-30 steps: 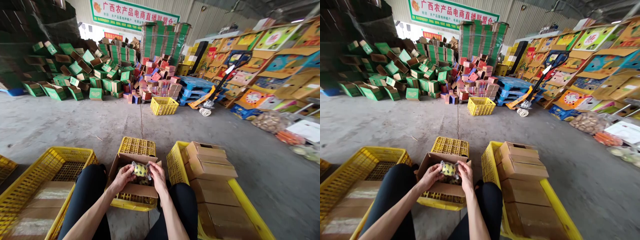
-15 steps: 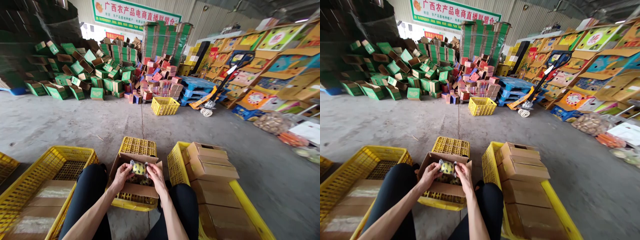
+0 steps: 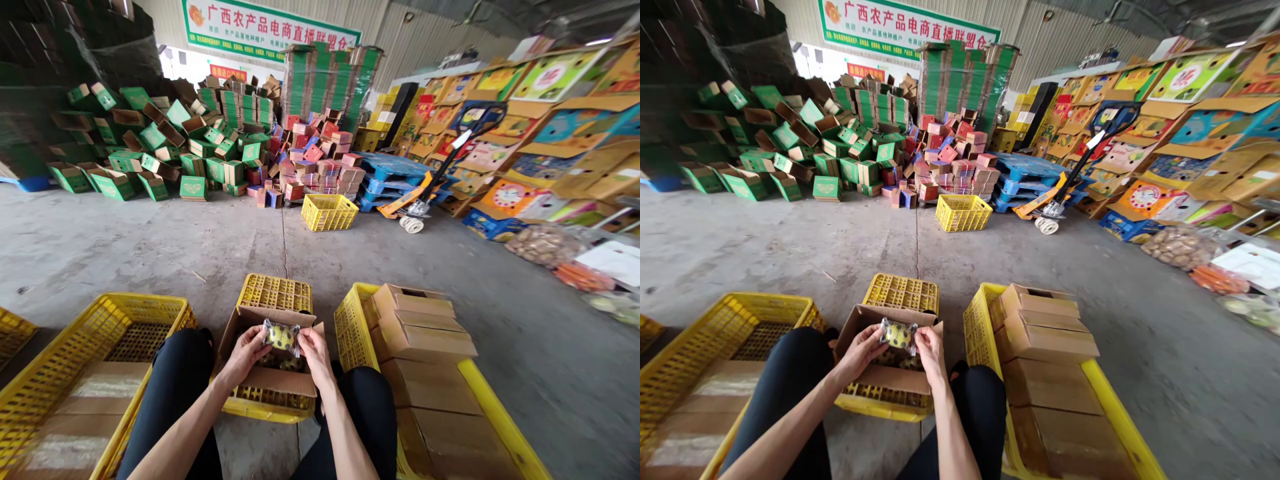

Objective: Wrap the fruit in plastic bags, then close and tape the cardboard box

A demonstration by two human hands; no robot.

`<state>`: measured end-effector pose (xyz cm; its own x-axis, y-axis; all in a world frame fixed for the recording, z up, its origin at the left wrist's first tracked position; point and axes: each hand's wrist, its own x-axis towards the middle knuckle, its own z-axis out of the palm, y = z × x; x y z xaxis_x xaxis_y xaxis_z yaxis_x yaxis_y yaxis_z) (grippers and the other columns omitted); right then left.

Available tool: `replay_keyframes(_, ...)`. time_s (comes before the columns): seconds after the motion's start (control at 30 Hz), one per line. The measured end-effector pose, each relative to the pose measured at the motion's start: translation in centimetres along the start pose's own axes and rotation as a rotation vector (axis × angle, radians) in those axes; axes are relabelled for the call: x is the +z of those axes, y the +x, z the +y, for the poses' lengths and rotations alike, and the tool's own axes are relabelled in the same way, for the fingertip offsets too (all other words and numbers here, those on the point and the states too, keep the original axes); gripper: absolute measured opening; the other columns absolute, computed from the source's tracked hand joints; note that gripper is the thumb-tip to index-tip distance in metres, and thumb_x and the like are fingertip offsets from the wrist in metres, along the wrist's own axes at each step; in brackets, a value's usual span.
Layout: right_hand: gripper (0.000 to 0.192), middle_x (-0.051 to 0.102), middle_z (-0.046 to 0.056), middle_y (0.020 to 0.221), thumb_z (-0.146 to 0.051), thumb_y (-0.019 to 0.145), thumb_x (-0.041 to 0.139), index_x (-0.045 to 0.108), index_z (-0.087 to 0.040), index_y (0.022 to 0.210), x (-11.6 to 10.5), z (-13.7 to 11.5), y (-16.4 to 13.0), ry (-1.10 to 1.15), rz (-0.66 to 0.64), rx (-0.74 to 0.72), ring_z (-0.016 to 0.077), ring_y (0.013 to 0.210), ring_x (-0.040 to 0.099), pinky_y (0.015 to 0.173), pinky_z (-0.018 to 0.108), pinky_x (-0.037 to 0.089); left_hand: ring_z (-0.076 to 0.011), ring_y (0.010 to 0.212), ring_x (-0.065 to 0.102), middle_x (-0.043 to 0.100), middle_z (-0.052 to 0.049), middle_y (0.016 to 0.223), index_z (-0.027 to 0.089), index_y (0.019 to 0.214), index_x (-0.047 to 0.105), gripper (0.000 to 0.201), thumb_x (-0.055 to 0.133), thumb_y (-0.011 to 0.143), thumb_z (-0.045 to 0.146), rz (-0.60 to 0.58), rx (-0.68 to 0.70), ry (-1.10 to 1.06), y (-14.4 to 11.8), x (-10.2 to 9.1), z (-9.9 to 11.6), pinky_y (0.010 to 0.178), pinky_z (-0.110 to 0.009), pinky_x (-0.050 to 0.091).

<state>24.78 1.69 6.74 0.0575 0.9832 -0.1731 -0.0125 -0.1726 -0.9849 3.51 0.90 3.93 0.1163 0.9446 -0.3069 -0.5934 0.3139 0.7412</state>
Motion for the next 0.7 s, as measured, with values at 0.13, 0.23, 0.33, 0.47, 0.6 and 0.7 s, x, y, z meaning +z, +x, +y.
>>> replay_keyframes(0.13, 0.058, 0.073, 0.006, 0.085, -0.074, 0.063, 0.084, 0.07, -0.022, 0.086, -0.09, 0.11, 0.26, 0.027, 0.038, -0.006, 0.027, 0.08, 0.07, 0.071, 0.039, 0.058, -0.0214, 0.095, 0.076, 0.078, -0.011, 0.114, 0.018, 0.111, 0.078, 0.055, 0.097, 0.067, 0.045, -0.045, -0.056, 0.017, -0.12, 0.19, 0.05, 0.088, -0.03, 0.059)
replay_keyframes(0.23, 0.059, 0.072, 0.006, 0.084, -0.074, 0.062, 0.084, 0.07, -0.022, 0.087, -0.04, 0.17, 0.29, 0.032, 0.052, -0.002, 0.0267, 0.079, 0.069, 0.07, 0.038, 0.057, -0.0225, 0.092, 0.076, 0.08, -0.012, 0.108, 0.016, 0.107, 0.08, 0.055, 0.097, 0.067, 0.048, -0.048, -0.042, 0.062, -0.18, 0.15, -0.04, 0.087, -0.031, 0.059)
replay_keyframes(0.33, 0.06, 0.072, 0.006, 0.084, -0.075, 0.061, 0.084, 0.07, -0.022, 0.087, 0.08, 0.11, 0.21, 0.044, 0.051, 0.003, 0.0265, 0.079, 0.069, 0.07, 0.038, 0.057, -0.0232, 0.09, 0.076, 0.081, -0.011, 0.103, 0.016, 0.1, 0.082, 0.05, 0.096, 0.066, 0.05, -0.04, 0.006, 0.104, -0.18, 0.12, -0.1, 0.086, -0.032, 0.059)
replay_keyframes(0.47, 0.061, 0.072, 0.006, 0.084, -0.075, 0.059, 0.085, 0.07, -0.023, 0.086, 0.23, -0.13, 0.1, 0.067, 0.043, 0.018, 0.0259, 0.079, 0.068, 0.07, 0.038, 0.057, -0.0245, 0.09, 0.075, 0.081, -0.011, 0.102, 0.016, 0.101, 0.084, 0.051, 0.095, 0.066, 0.051, -0.016, 0.039, 0.119, -0.08, -0.03, -0.18, 0.088, -0.034, 0.059)
replay_keyframes(0.6, 0.062, 0.071, 0.005, 0.083, -0.075, 0.058, 0.086, 0.069, -0.022, 0.086, 0.32, -0.45, -0.04, 0.084, 0.031, 0.027, 0.0244, 0.077, 0.067, 0.07, 0.037, 0.057, -0.0258, 0.091, 0.075, 0.082, -0.012, 0.098, 0.015, 0.1, 0.085, 0.053, 0.095, 0.065, 0.053, 0.018, 0.04, 0.162, 0.07, -0.35, -0.27, 0.082, -0.032, 0.059)
replay_keyframes(0.7, 0.061, 0.071, 0.004, 0.081, -0.074, 0.058, 0.087, 0.07, -0.022, 0.084, 0.34, -0.67, -0.21, 0.097, 0.021, 0.022, 0.0228, 0.076, 0.067, 0.069, 0.035, 0.056, -0.0249, 0.087, 0.075, 0.082, -0.012, 0.094, 0.014, 0.098, 0.085, 0.054, 0.095, 0.063, 0.054, 0.037, 0.052, 0.179, 0.12, -0.48, -0.31, 0.079, -0.031, 0.058)
